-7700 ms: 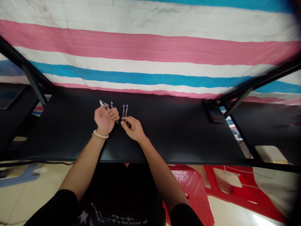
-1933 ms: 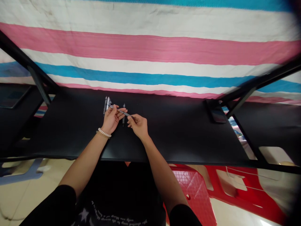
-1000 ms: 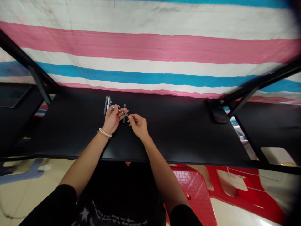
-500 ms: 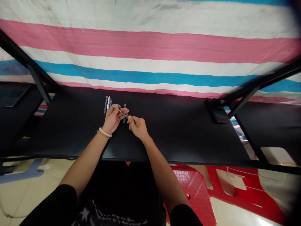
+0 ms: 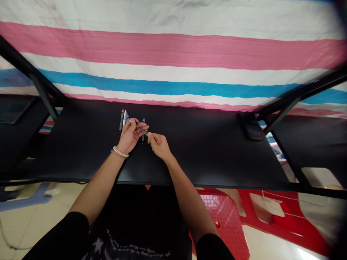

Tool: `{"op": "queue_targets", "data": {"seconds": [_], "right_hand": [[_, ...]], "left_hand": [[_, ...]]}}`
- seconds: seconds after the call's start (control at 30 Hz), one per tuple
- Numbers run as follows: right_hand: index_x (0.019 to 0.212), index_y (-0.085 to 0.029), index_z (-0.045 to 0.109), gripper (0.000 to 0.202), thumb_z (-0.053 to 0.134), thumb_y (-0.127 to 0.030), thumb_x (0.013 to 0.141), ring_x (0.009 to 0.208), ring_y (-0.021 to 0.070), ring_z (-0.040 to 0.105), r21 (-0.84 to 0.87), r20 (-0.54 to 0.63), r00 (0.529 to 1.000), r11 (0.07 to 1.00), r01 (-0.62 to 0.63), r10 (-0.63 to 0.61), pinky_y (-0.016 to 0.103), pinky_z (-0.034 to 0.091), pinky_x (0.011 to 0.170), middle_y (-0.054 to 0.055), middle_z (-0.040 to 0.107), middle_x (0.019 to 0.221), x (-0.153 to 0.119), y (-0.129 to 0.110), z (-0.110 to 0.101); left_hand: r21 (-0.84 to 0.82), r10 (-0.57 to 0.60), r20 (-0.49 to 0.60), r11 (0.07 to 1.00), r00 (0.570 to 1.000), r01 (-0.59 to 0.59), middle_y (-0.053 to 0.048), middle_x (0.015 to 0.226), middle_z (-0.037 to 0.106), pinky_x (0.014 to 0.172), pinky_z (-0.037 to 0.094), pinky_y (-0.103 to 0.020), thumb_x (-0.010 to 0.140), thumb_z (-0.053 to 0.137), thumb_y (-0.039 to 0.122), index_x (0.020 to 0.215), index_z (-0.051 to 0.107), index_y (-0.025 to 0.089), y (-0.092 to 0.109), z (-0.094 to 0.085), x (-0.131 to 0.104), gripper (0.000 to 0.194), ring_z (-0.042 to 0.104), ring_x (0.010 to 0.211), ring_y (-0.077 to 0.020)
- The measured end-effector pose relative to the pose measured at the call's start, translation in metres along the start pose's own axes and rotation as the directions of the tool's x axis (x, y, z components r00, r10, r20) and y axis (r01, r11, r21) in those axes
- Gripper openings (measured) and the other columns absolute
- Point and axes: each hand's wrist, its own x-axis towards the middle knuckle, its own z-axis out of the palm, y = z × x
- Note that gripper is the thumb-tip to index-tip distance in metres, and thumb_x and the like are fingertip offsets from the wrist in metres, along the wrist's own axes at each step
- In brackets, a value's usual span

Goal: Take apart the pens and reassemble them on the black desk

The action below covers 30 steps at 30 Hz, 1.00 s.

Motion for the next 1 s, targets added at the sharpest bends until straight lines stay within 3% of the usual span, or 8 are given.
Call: {"op": "queue_targets", "data": {"seconds": [0.07, 0.13, 0.23, 0.33, 0.47, 0.67, 1.0], "right_hand": [[0.069, -0.021, 0.060, 0.065, 0.034, -0.073, 0.098, 0.049, 0.0120, 0.049, 0.046, 0.011, 1.000, 0.999, -0.009, 0.008, 0.026, 0.037, 0.054, -0.002, 0.052, 0.052, 0.000, 0.002, 0.001], [0.073, -0.020, 0.061, 0.063, 0.036, -0.072, 0.098, 0.051, 0.0116, 0.050, 0.070, 0.005, 1.000, 0.998, -0.004, 0.004, 0.025, 0.037, 0.055, -0.002, 0.055, 0.056, 0.000, 0.003, 0.001], [0.078, -0.020, 0.061, 0.059, 0.039, -0.071, 0.098, 0.055, 0.0117, 0.052, 0.093, -0.022, 1.000, 0.996, -0.001, 0.003, 0.025, 0.038, 0.057, -0.001, 0.058, 0.061, 0.000, 0.003, 0.002], [0.080, -0.020, 0.060, 0.058, 0.039, -0.070, 0.098, 0.055, 0.0121, 0.053, 0.098, -0.026, 1.000, 0.995, -0.015, 0.017, 0.026, 0.038, 0.058, -0.001, 0.058, 0.061, 0.000, 0.003, 0.002], [0.080, -0.020, 0.060, 0.056, 0.039, -0.069, 0.099, 0.056, 0.0126, 0.054, 0.053, -0.010, 1.000, 0.999, -0.014, 0.014, 0.026, 0.038, 0.058, -0.001, 0.058, 0.061, 0.000, 0.004, 0.002], [0.078, -0.020, 0.060, 0.047, 0.045, -0.059, 0.099, 0.056, 0.0125, 0.052, -0.001, -0.033, 0.999, 1.000, -0.003, 0.003, 0.026, 0.036, 0.058, -0.002, 0.057, 0.061, 0.001, 0.004, 0.003], [0.075, -0.021, 0.059, 0.037, 0.052, -0.049, 0.096, 0.055, 0.0124, 0.050, -0.035, -0.040, 0.999, 0.999, -0.005, 0.003, 0.026, 0.035, 0.057, -0.002, 0.056, 0.060, 0.002, 0.003, 0.004]], "left_hand": [[-0.058, -0.009, 0.008, 0.998, 1.000, 0.010, 0.002, 0.073, 0.068, 0.076, 0.058, -0.028, 0.094, 0.066, 0.048, 0.089, 0.057, 0.024, 0.004, 0.004, -0.002, 0.026, 0.071, 0.073, -0.0145], [-0.150, -0.048, 0.025, 0.987, 0.999, 0.052, 0.004, 0.058, 0.053, 0.064, 0.055, -0.025, 0.098, 0.056, 0.053, 0.077, 0.053, 0.023, 0.009, 0.007, -0.004, 0.036, 0.060, 0.055, -0.0109], [-0.261, -0.153, 0.049, 0.952, 0.987, 0.160, 0.006, 0.049, 0.029, 0.040, 0.037, -0.022, 0.100, 0.037, 0.062, 0.061, 0.037, 0.022, 0.016, 0.006, -0.007, 0.056, 0.036, 0.039, -0.0086], [-0.318, -0.184, 0.053, 0.928, 0.982, 0.191, 0.006, 0.048, 0.019, 0.035, 0.023, -0.023, 0.101, 0.027, 0.053, 0.057, 0.025, 0.022, 0.021, 0.001, -0.009, 0.054, 0.025, 0.036, -0.0083], [-0.365, -0.145, 0.037, 0.919, 0.989, 0.149, 0.006, 0.049, 0.016, 0.037, 0.021, -0.024, 0.099, 0.024, 0.055, 0.058, 0.020, 0.022, 0.022, -0.001, -0.011, 0.053, 0.023, 0.037, -0.0089], [-0.353, -0.206, 0.034, 0.913, 0.978, 0.205, 0.006, 0.049, 0.012, 0.038, 0.019, -0.024, 0.098, 0.023, 0.050, 0.057, 0.017, 0.022, 0.025, 0.002, -0.013, 0.050, 0.019, 0.037, -0.0089], [-0.351, -0.122, 0.005, 0.929, 0.993, 0.116, 0.006, 0.048, 0.014, 0.038, 0.022, -0.024, 0.096, 0.030, 0.052, 0.054, 0.020, 0.022, 0.026, 0.001, -0.014, 0.052, 0.019, 0.038, -0.0087]]}}
